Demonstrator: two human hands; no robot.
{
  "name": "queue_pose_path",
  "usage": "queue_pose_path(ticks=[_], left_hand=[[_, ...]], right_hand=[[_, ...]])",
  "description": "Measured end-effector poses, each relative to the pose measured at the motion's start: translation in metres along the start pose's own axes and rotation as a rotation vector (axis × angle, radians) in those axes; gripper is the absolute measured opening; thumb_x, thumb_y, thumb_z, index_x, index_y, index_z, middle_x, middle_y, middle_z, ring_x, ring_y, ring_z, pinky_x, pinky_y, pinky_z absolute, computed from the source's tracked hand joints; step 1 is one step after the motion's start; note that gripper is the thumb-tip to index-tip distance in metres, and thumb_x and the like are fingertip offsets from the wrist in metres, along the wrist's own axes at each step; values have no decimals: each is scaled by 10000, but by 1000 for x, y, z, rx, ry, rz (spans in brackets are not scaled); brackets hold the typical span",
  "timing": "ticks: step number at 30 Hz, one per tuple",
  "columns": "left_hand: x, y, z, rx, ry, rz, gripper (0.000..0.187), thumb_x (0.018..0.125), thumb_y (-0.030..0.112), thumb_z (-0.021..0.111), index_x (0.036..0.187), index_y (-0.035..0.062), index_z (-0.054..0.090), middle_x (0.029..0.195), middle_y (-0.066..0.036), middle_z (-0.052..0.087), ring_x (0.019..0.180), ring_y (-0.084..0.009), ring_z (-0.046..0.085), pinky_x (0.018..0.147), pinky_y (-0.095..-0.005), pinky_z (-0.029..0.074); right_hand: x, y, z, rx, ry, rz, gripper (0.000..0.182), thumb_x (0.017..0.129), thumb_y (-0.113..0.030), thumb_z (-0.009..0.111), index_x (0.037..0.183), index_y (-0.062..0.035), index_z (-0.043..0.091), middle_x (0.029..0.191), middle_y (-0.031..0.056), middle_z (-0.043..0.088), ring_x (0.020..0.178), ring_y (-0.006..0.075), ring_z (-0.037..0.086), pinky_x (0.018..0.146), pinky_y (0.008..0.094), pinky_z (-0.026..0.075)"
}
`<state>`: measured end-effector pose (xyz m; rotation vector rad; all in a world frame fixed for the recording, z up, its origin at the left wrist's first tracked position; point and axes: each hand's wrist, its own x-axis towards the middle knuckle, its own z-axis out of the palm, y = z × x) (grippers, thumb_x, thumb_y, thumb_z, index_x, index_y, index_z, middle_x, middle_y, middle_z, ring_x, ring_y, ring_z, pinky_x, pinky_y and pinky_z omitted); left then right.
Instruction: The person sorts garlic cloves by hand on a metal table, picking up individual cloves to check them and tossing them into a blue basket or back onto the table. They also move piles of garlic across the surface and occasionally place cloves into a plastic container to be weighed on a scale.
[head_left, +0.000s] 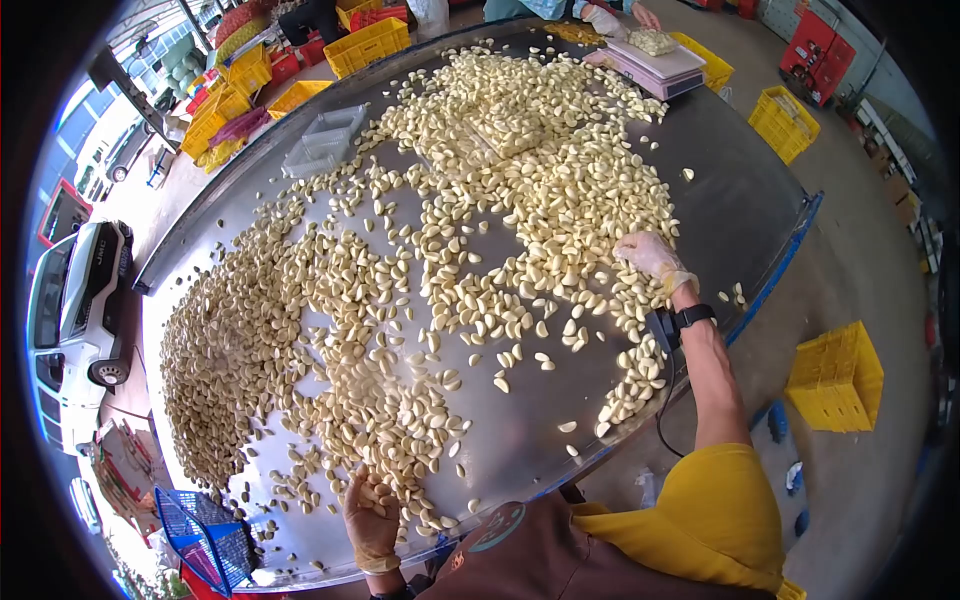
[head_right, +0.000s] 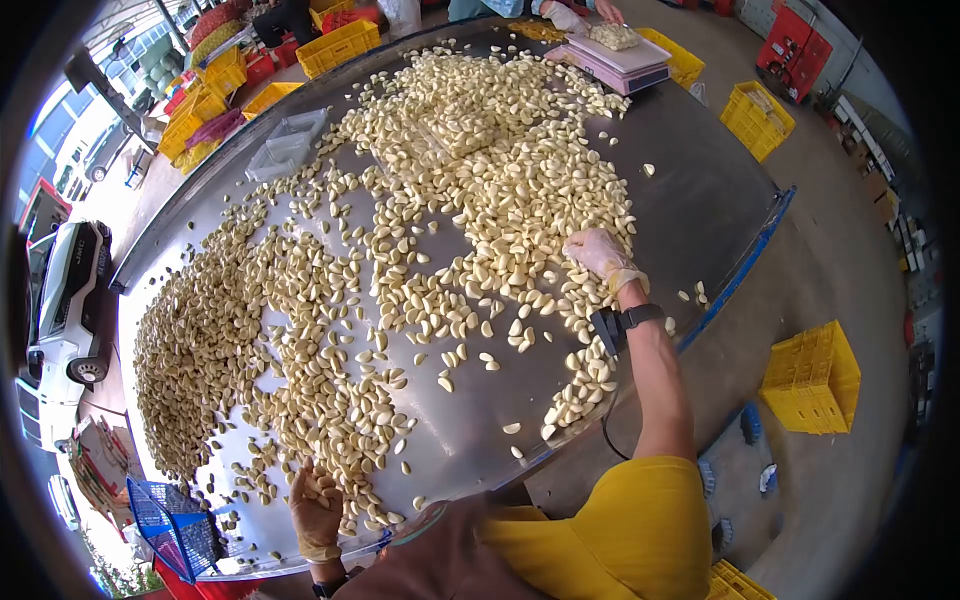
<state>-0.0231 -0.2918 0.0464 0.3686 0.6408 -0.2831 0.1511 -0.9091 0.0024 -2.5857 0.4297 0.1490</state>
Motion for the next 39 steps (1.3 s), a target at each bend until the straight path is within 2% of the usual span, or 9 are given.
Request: queue_pose_path(ticks=[5,13,15,21,23,27,33,36,39], left_hand=[[7,-5,-8,-48,36,-9,263,981,196,534,1192,52,597,976,-56,615,791,-161,569,655,-260,492],[28,-39,41,337,-186,-121,302,973,235,569,1239,93,586,995,-26,602,882,-131,578,731,-262,470],[44,-51,51,381,-231,-192,300,974,244,568,1232,93,585,1014,-28,605,884,-133,578,743,-266,470],[87,-102,53,454,-265,-420,390,998,358,519,1245,63,581,1029,-61,640,886,-168,599,757,-275,491],[91,-99,49,271,-277,-539,406,1002,383,504,1218,53,600,978,-73,650,843,-171,597,678,-260,486],[78,-78,43,135,-315,-600,413,1013,380,458,1194,40,608,984,-116,642,740,-155,527,512,-197,412],[74,-64,17,49,-148,-573,398,1001,354,464,1180,25,599,1061,-156,622,761,-167,539,501,-194,418],[76,-66,21,66,-113,-544,372,996,323,483,1193,26,588,1056,-147,620,783,-174,555,512,-195,428],[81,-71,33,74,-140,-542,361,997,308,488,1206,29,582,1059,-139,616,793,-174,556,531,-198,435]], right_hand=[[14,-15,17,-37,470,-311,218,876,-250,659,1043,-120,713,936,101,674,888,310,638,781,376,506],[30,-70,56,-181,555,-428,145,852,-230,692,935,-120,647,893,65,639,820,246,615,834,425,454],[-23,-128,52,309,120,-338,190,908,-226,664,1022,-105,570,772,76,606,792,183,622,618,341,485],[-160,-234,81,470,-564,-1007,457,864,-188,699,1286,-102,547,1263,120,553,1174,293,533,993,398,427],[-138,-218,93,477,-415,-1131,579,845,-204,716,1373,-113,494,1355,127,511,1237,316,501,1042,410,399],[-83,-147,96,-294,-178,-784,620,905,-438,602,1430,-150,442,1471,107,408,1361,314,359,1080,539,278],[-80,-97,71,-438,-54,-558,634,875,-504,615,1453,-325,425,1558,82,308,1440,405,221,1117,639,165],[-83,-108,46,-190,-566,-604,477,891,-479,634,1337,-322,578,1444,81,486,1328,302,453,1098,477,337],[-56,-93,49,305,-57,-421,261,898,-237,647,1151,-216,707,1189,66,657,1018,245,643,920,325,490]])
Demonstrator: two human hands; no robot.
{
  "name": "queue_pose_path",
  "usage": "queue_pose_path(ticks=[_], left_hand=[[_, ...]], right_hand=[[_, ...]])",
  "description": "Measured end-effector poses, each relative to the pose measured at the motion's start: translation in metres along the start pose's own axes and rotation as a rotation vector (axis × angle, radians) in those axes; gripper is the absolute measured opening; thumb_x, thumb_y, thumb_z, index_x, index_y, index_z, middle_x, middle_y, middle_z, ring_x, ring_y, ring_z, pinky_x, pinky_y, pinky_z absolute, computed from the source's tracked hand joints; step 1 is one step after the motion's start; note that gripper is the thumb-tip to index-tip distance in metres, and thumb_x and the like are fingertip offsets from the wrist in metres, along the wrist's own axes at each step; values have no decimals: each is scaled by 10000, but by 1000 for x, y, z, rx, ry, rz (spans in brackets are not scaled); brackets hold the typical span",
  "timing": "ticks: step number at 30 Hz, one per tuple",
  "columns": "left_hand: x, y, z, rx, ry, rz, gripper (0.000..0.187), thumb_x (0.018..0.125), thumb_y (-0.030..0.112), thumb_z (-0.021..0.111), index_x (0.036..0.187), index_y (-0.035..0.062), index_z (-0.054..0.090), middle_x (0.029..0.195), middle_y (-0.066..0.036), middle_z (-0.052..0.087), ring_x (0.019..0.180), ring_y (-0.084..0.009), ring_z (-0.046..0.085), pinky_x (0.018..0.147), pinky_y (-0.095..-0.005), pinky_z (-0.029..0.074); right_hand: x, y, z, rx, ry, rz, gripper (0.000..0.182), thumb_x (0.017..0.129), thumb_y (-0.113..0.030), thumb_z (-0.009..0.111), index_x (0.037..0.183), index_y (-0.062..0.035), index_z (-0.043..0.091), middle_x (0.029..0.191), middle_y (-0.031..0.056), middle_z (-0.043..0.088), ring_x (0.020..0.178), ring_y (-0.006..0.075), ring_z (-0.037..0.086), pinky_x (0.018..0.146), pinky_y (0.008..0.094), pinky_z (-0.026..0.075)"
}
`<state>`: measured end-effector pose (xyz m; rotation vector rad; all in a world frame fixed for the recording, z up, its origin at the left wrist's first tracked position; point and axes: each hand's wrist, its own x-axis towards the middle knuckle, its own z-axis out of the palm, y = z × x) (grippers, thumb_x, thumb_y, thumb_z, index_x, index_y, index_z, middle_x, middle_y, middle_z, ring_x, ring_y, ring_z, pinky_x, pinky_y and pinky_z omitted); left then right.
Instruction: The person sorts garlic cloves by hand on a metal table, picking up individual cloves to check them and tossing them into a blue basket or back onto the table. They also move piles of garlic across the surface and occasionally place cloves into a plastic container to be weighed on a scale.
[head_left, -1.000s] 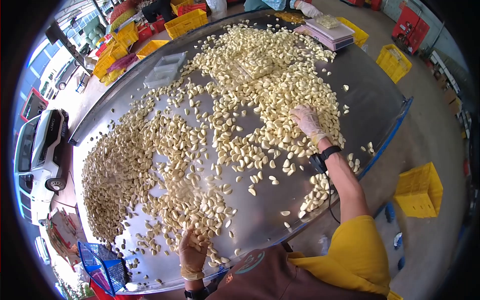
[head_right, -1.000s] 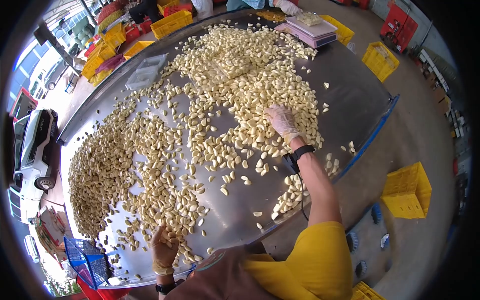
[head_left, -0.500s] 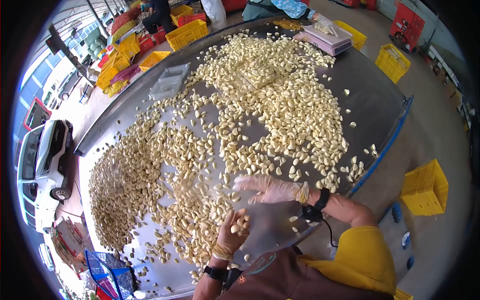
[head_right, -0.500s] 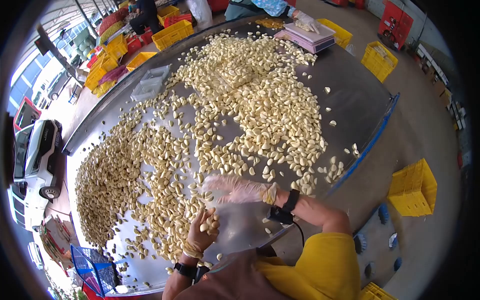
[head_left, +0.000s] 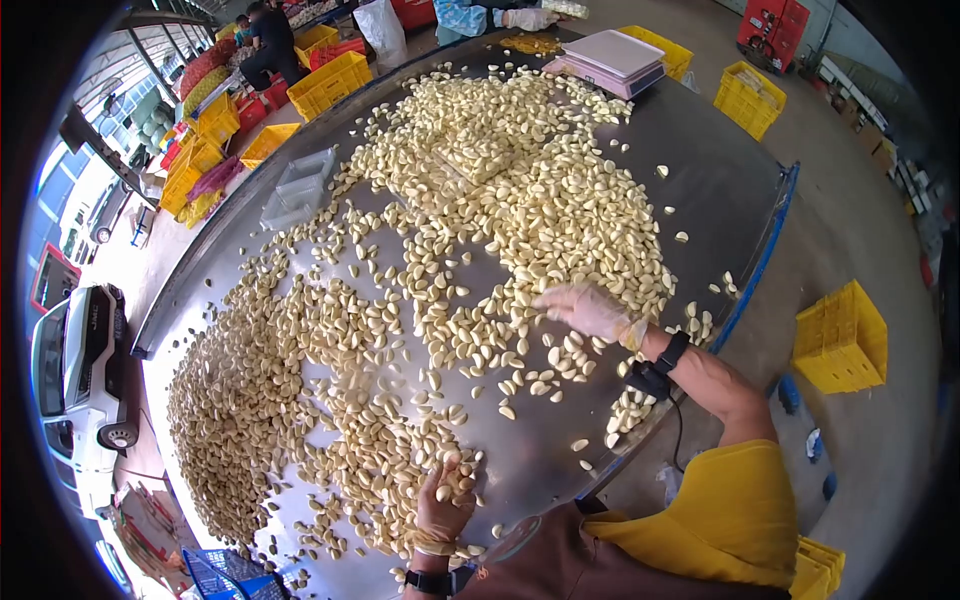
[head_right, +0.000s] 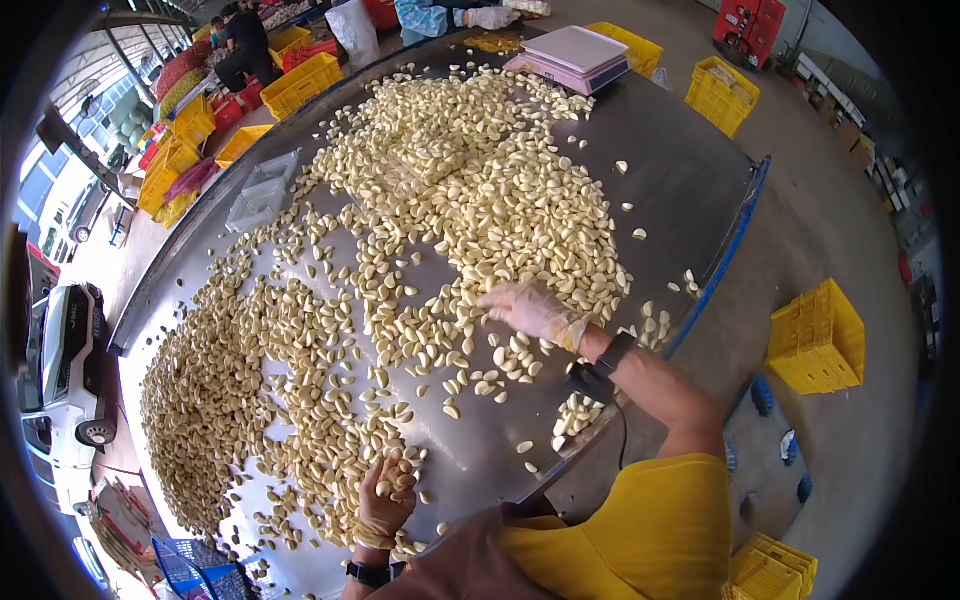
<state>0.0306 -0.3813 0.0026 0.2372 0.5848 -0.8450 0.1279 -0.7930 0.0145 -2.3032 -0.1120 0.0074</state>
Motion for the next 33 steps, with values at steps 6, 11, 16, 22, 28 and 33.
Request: queue_pose_path(ticks=[6,11,16,22,28,33], left_hand=[[4,-1,24,105,-48,19,361,1008,284,482,1247,26,560,1071,-121,614,844,-168,555,581,-208,430],[11,-5,28,153,-76,2,372,1001,284,504,1256,18,555,1071,-104,611,840,-153,550,589,-202,423],[9,-7,24,181,-85,26,366,993,277,520,1257,25,556,1056,-90,602,845,-145,543,601,-199,427],[17,-12,31,240,-59,-10,336,978,248,555,1244,44,576,1065,-79,605,875,-141,555,639,-214,441],[37,-21,43,317,-60,-56,333,984,200,543,1282,55,572,1078,-67,632,881,-154,591,708,-235,490],[58,-32,59,247,7,-155,387,1018,317,479,1312,77,555,1207,-88,631,935,-168,622,724,-256,520]], right_hand=[[47,71,-27,-490,264,-99,228,800,-98,679,1017,-158,715,1011,28,645,970,256,616,881,361,487],[57,57,-40,-648,2,126,359,812,-179,690,1170,-183,667,1142,28,623,1112,266,541,963,437,416],[47,61,-16,-908,75,94,400,819,-260,685,1211,-190,640,1148,33,612,1119,267,525,981,502,366],[45,66,1,-714,251,-44,148,805,-233,667,900,-121,653,964,81,622,963,292,581,863,482,421],[6,26,14,-99,271,1,57,833,-159,643,859,-117,673,815,79,609,841,262,590,846,428,429],[-49,-92,57,-256,-152,-453,238,878,-185,660,1116,-177,662,943,26,618,941,219,588,919,376,418]])
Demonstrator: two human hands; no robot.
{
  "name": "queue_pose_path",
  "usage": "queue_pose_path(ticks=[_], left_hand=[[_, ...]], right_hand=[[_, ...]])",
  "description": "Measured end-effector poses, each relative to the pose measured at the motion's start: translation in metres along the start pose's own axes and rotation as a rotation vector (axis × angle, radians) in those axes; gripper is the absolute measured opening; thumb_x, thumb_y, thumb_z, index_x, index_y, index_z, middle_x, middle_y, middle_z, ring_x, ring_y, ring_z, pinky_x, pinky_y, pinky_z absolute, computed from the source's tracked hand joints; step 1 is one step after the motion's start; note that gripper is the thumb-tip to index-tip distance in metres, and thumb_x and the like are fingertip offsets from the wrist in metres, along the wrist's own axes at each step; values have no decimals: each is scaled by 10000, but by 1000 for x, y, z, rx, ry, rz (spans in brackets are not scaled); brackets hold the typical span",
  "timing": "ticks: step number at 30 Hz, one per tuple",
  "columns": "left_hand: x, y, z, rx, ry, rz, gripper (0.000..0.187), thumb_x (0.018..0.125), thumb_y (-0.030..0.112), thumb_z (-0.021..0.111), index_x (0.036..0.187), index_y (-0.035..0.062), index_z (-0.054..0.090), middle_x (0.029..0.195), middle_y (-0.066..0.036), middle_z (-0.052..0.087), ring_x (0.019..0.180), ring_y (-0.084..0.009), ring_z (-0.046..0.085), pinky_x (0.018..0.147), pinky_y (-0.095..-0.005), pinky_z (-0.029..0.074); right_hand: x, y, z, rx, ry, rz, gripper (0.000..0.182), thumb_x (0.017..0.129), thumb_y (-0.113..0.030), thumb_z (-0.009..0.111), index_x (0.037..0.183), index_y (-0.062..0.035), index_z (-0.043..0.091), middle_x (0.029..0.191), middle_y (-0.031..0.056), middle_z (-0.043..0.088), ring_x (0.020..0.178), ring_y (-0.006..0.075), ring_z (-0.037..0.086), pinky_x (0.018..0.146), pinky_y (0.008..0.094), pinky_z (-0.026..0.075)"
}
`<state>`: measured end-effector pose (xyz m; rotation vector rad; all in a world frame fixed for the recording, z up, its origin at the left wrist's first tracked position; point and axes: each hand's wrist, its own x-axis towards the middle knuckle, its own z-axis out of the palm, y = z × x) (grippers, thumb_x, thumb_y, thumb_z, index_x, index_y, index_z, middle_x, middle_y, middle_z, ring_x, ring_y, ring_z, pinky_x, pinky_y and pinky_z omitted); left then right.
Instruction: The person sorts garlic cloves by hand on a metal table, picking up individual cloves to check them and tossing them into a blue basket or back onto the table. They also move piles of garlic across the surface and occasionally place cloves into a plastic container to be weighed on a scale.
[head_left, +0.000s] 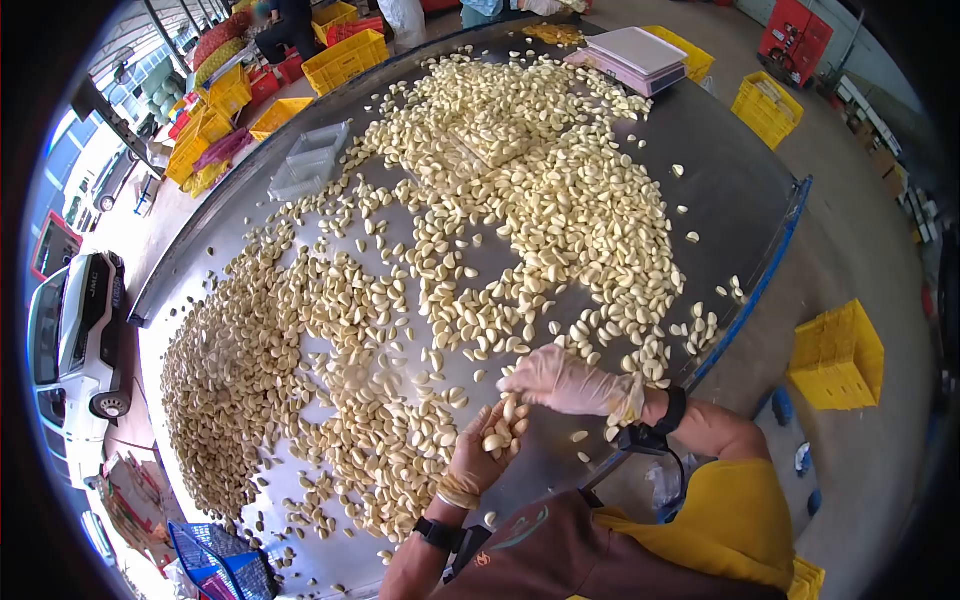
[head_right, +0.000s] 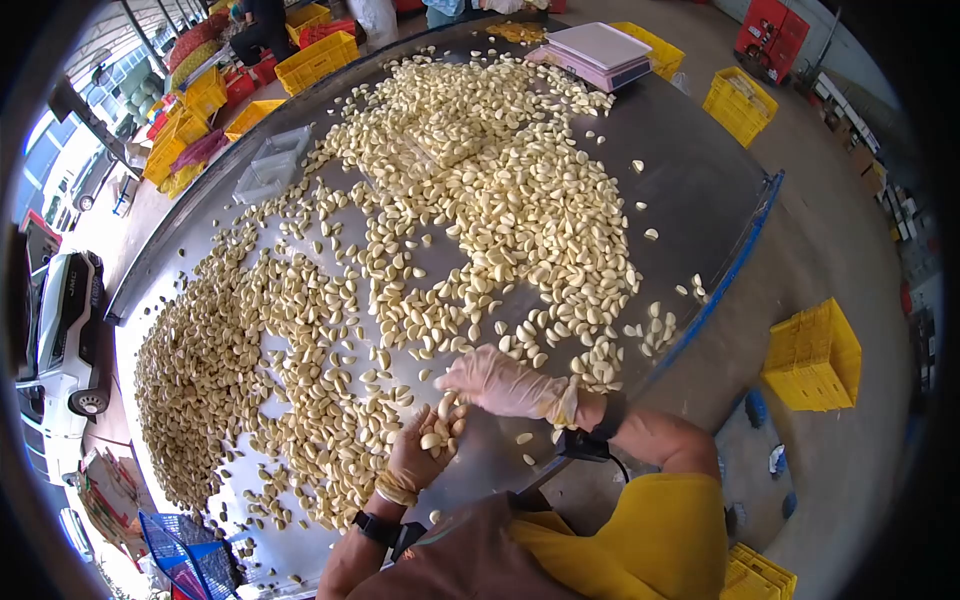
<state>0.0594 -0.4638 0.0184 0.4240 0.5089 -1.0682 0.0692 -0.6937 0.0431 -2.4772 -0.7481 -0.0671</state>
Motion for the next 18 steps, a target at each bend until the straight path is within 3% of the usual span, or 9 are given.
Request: queue_pose_path(ticks=[2,3,5,7,8,11,15,18], left_hand=[[10,0,-14,-6,-37,-3,381,1018,318,480,1299,74,560,1188,-90,635,919,-166,621,710,-248,514],[11,2,-19,-18,-73,-2,375,1018,319,480,1287,72,565,1169,-93,640,902,-165,619,695,-241,508],[6,2,-23,-64,-84,-4,356,1011,303,496,1256,56,574,1099,-96,648,863,-166,608,638,-226,488],[1,3,-28,-142,-159,-41,340,1007,284,504,1227,37,584,1038,-102,645,828,-168,595,582,-222,471],[-2,4,-25,-183,-159,-43,314,1008,248,498,1215,27,584,1024,-110,642,817,-175,593,548,-214,458],[-6,7,-26,-266,-153,24,291,1007,211,492,1221,35,580,1042,-113,638,807,-176,588,544,-215,456],[-16,12,-32,-259,-61,88,273,1003,180,495,1223,44,582,1025,-103,636,792,-172,582,537,-212,448],[-19,14,-43,-245,-71,98,249,988,154,526,1204,54,598,977,-80,630,765,-157,565,535,-209,433]], right_hand=[[3,5,4,212,-82,24,449,884,-168,655,1326,-227,602,1087,44,672,971,215,606,944,358,436],[6,26,1,259,42,93,396,890,-154,648,1285,-173,629,1139,73,681,973,220,613,905,343,470],[4,81,-12,64,341,308,219,896,-135,634,1103,-105,700,986,73,697,914,244,631,872,345,493],[-6,137,-23,5,439,540,122,900,-115,630,980,-73,712,939,93,690,902,264,638,815,362,502],[-11,166,-19,26,447,615,116,895,-103,631,974,-65,707,932,100,689,898,277,640,796,372,505],[-20,184,-17,-91,400,532,109,879,-109,648,958,-63,706,926,113,688,880,309,641,787,382,511],[-25,178,-26,-301,208,558,117,854,-103,659,953,-63,706,952,112,683,864,305,642,775,389,513],[-8,175,-31,-266,205,619,133,870,-175,614,941,-103,700,872,121,663,820,283,640,703,402,493]])
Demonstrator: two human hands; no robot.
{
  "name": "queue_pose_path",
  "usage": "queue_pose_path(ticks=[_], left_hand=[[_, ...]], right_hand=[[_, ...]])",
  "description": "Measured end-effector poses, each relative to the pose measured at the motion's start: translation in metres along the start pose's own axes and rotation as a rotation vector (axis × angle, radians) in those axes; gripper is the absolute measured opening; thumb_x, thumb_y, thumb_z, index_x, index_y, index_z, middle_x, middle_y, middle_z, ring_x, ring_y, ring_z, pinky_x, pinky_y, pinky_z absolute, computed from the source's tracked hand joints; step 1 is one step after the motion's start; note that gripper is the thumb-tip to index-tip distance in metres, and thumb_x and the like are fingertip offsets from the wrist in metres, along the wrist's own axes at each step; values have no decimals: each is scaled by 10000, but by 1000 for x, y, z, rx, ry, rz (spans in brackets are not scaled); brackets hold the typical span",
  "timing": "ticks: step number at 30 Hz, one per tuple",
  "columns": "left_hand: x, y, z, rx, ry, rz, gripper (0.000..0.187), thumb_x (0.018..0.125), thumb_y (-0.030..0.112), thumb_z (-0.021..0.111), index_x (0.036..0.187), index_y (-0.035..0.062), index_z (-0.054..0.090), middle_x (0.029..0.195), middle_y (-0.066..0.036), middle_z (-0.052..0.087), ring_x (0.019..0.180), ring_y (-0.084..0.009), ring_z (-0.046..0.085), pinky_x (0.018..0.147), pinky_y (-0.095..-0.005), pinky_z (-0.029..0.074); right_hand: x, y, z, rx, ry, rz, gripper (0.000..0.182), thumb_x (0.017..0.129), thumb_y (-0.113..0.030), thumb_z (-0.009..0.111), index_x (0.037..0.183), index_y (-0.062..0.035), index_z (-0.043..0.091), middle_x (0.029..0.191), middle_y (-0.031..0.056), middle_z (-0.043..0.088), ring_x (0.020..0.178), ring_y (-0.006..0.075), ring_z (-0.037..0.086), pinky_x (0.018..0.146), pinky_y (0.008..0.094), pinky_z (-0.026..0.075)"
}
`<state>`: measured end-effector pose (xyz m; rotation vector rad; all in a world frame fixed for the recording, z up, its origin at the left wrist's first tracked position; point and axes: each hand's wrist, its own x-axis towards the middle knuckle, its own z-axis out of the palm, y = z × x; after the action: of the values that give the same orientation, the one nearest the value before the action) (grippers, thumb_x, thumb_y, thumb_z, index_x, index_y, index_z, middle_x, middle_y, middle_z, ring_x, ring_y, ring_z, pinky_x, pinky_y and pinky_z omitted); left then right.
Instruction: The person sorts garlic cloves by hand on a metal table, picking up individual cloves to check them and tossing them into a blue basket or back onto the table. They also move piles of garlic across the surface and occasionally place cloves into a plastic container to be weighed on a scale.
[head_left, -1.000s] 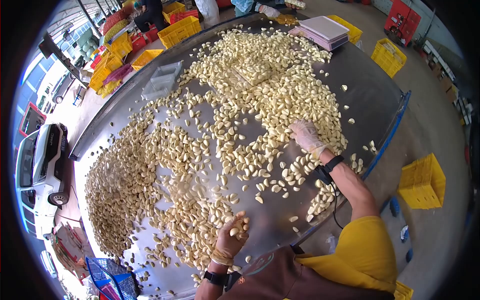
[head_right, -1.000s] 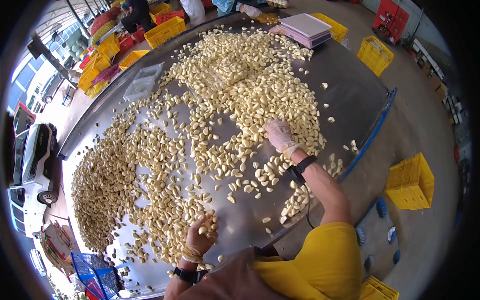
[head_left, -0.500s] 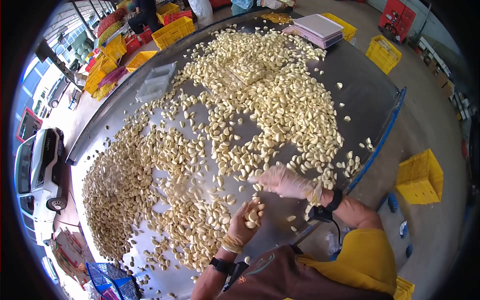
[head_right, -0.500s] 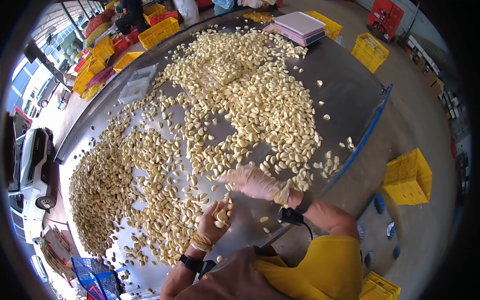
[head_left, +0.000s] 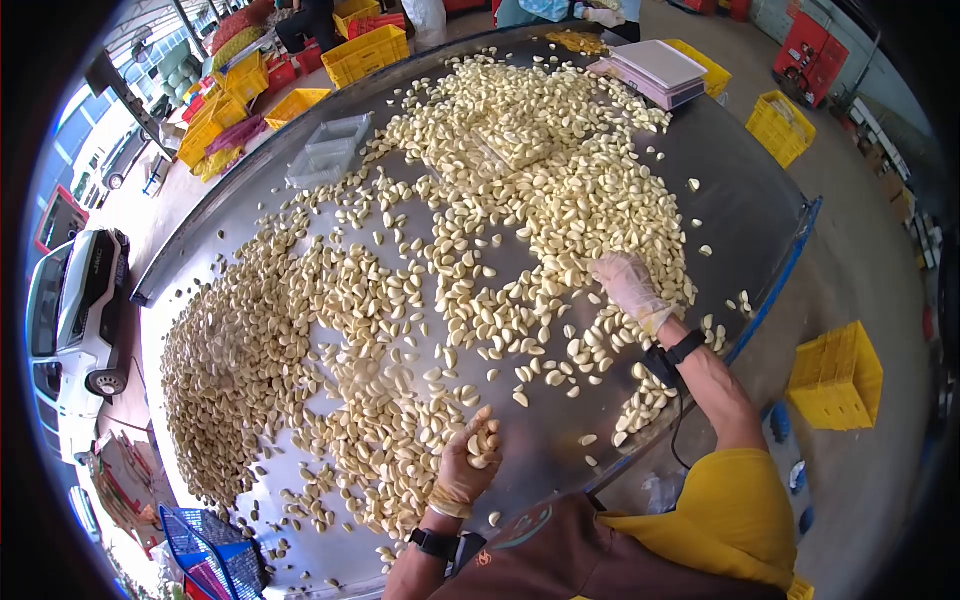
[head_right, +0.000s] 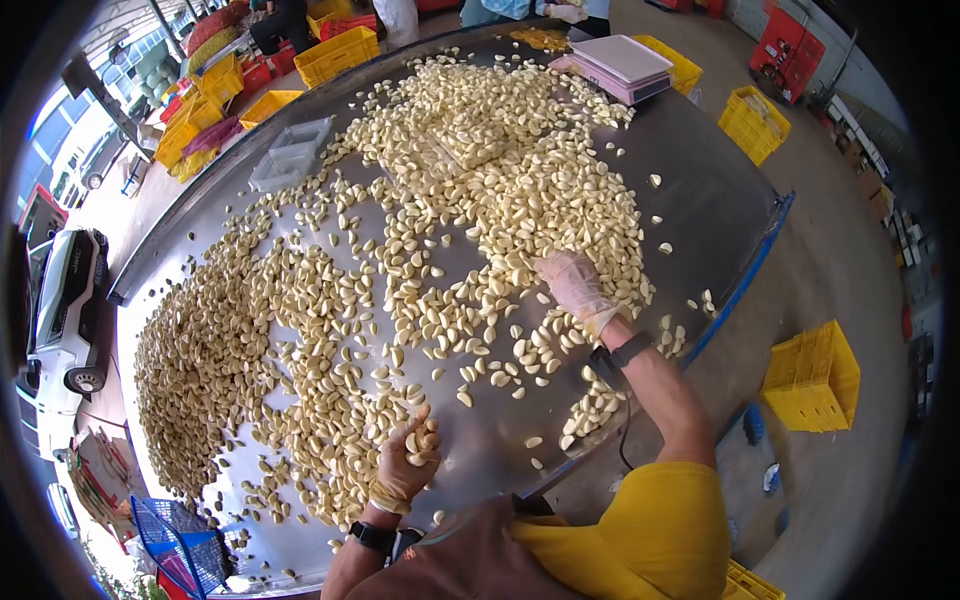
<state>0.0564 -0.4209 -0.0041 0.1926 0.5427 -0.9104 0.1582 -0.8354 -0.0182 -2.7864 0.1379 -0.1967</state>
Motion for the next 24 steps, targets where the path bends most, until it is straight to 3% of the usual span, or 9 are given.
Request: queue_pose_path(ticks=[4,6,7,9,13,15,17,21,24], left_hand=[[6,-4,2,153,60,-13,279,978,179,557,1218,44,602,977,-66,631,770,-133,567,557,-202,425],[6,-10,12,189,52,-13,287,977,177,557,1227,43,599,981,-64,632,776,-132,571,569,-206,429],[6,-10,17,215,39,-13,295,975,176,556,1236,43,596,984,-62,633,783,-131,575,580,-211,434],[3,-8,20,196,14,-26,298,973,170,553,1242,49,596,999,-61,634,802,-131,580,598,-216,440],[6,-13,17,203,29,-18,307,977,177,551,1256,57,592,1025,-59,642,812,-131,587,613,-213,449],[11,-12,10,201,34,-14,325,979,165,550,1285,57,580,1058,-62,626,850,-138,583,610,-210,446],[11,-7,14,185,-11,-16,348,988,168,531,1318,59,554,1096,-69,626,875,-136,586,619,-208,454],[5,-20,11,498,-23,128,373,1021,214,463,1369,86,510,1146,-81,635,879,-144,598,642,-204,471],[18,-10,10,124,56,49,335,1018,260,479,1319,132,551,1099,-75,636,862,-152,590,618,-203,463]], right_hand=[[28,-38,39,-86,204,-410,167,883,-224,588,961,-118,690,940,109,637,857,300,612,710,410,491],[43,-55,51,-219,82,-148,171,875,-183,572,1002,-140,678,940,78,602,917,253,579,794,392,463],[47,-57,47,-213,87,-154,171,875,-183,572,1002,-140,678,940,78,602,917,253,579,794,392,463],[49,-58,41,-408,181,-435,144,871,-190,548,940,-146,667,944,75,597,930,252,576,802,392,452],[50,-63,52,-540,97,-384,125,876,-178,530,877,-132,646,922,73,589,929,263,578,800,405,445],[49,-67,53,-428,141,-356,113,866,-158,547,893,-147,656,909,67,585,919,241,578,796,410,448],[23,-97,23,-26,132,-354,110,865,-164,584,931,-167,672,885,60,577,915,234,568,846,409,445],[-41,-163,6,189,-280,-788,206,891,-213,623,1085,-182,683,1062,30,614,1050,240,557,975,392,404],[-36,-155,16,349,-64,-772,279,819,-178,634,1096,-165,664,1042,47,603,1007,220,582,905,389,435]])
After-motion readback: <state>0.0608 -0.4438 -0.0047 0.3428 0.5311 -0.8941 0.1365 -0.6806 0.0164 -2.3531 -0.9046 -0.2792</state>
